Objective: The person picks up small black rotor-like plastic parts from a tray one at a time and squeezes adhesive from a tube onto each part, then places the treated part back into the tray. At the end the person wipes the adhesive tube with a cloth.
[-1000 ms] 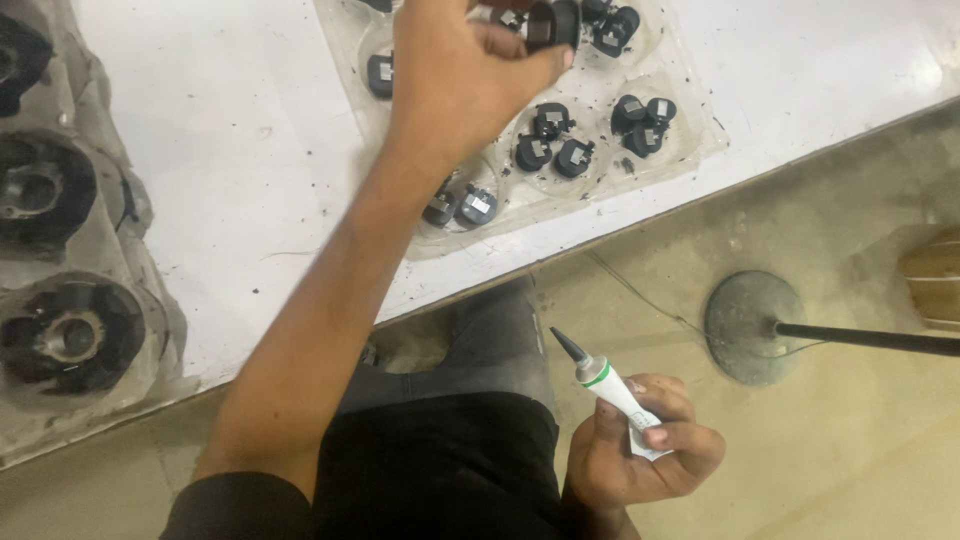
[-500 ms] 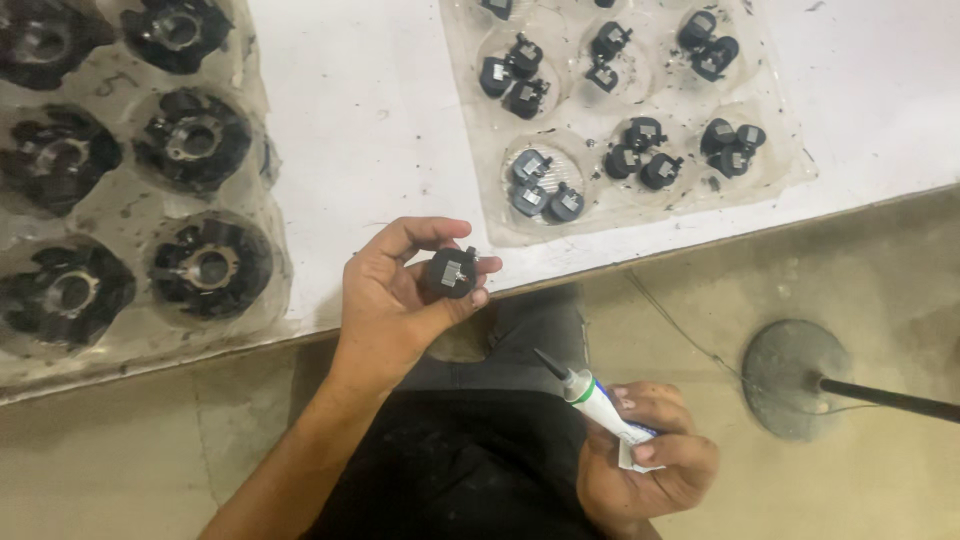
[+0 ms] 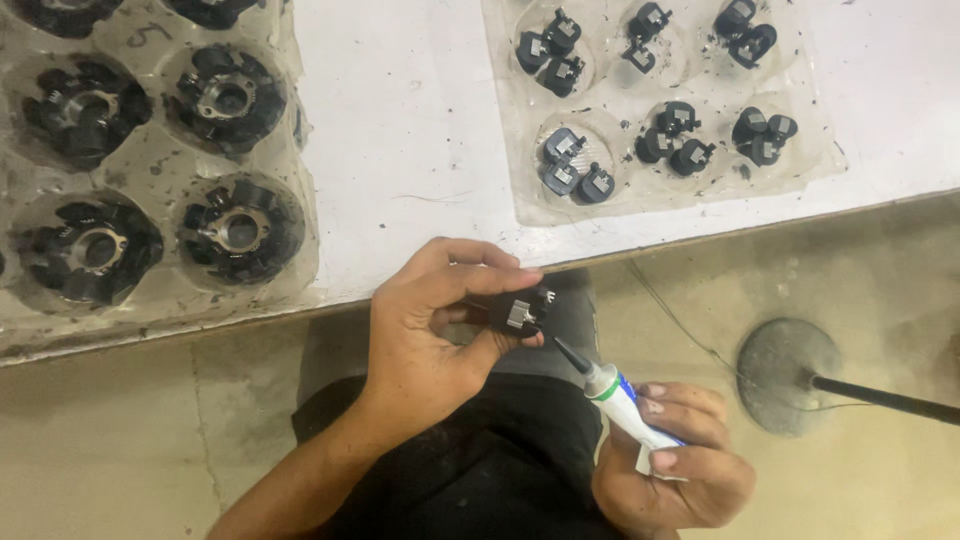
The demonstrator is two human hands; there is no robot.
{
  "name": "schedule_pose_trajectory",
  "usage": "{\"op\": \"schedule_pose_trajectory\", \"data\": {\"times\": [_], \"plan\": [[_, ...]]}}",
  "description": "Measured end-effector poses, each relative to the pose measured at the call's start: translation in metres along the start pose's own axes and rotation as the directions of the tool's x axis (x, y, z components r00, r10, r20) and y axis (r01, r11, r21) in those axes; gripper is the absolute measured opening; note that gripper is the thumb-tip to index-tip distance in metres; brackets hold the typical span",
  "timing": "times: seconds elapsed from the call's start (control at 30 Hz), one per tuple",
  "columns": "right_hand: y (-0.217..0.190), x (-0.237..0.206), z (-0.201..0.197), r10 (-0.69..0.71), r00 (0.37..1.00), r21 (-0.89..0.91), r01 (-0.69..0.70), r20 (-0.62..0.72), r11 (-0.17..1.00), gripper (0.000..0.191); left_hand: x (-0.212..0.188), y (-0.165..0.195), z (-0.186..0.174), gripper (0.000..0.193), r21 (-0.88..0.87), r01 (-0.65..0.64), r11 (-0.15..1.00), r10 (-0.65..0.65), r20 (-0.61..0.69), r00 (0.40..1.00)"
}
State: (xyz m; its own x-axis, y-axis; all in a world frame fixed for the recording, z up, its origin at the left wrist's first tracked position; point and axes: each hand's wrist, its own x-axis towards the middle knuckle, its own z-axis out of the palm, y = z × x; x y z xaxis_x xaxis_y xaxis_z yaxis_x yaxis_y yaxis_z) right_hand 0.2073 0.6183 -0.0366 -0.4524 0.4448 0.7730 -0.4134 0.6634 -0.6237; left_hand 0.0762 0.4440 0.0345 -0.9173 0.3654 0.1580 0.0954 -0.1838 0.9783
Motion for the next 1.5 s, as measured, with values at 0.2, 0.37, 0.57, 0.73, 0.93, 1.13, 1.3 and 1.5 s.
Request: {"op": "schedule_pose_trajectory", "data": {"times": [0.2, 0.37, 0.57, 0.73, 0.93, 1.13, 1.3, 1.5], "plan": [[0.0, 0.007, -0.004, -0.046, 0.991, -0.033, 0.05, 0.129, 0.998, 0.041, -0.004, -0.002, 0.001, 0.04, -0.092, 0.121, 0.988, -0.117, 0.047, 0.992], [0.003, 0.007, -0.005, -0.052, 0.994, -0.019, 0.054, 0.098, 0.998, 0.041, -0.005, -0.002, 0.0, 0.043, -0.075, 0.068, 0.995, -0.064, 0.054, 0.996], [0.007, 0.005, 0.001, -0.072, 0.994, 0.015, 0.071, 0.083, 0.997, 0.04, -0.003, -0.004, 0.002, 0.043, -0.086, 0.098, 0.991, -0.091, 0.085, 0.992], [0.013, 0.011, -0.004, -0.15, 0.975, 0.076, 0.139, 0.165, 0.987, 0.037, -0.002, -0.006, 0.001, 0.042, -0.084, 0.147, 0.986, -0.137, 0.116, 0.984], [0.015, 0.009, -0.004, -0.164, 0.978, 0.082, 0.154, 0.129, 0.985, 0.037, -0.002, -0.008, 0.002, 0.042, -0.125, 0.183, 0.975, -0.167, 0.126, 0.978], [0.018, 0.014, -0.008, -0.193, 0.961, 0.056, 0.186, 0.197, 0.981, 0.035, 0.001, -0.011, 0.001, 0.04, -0.107, 0.167, 0.98, -0.152, 0.138, 0.979], [0.018, 0.013, -0.007, -0.206, 0.957, 0.06, 0.198, 0.204, 0.978, 0.035, 0.001, -0.014, 0.001, 0.04, -0.112, 0.163, 0.98, -0.148, 0.136, 0.98], [0.018, 0.012, -0.008, -0.19, 0.959, 0.027, 0.189, 0.209, 0.982, 0.035, 0.002, -0.015, 0.001, 0.039, -0.117, 0.17, 0.978, -0.155, 0.126, 0.98]]}}
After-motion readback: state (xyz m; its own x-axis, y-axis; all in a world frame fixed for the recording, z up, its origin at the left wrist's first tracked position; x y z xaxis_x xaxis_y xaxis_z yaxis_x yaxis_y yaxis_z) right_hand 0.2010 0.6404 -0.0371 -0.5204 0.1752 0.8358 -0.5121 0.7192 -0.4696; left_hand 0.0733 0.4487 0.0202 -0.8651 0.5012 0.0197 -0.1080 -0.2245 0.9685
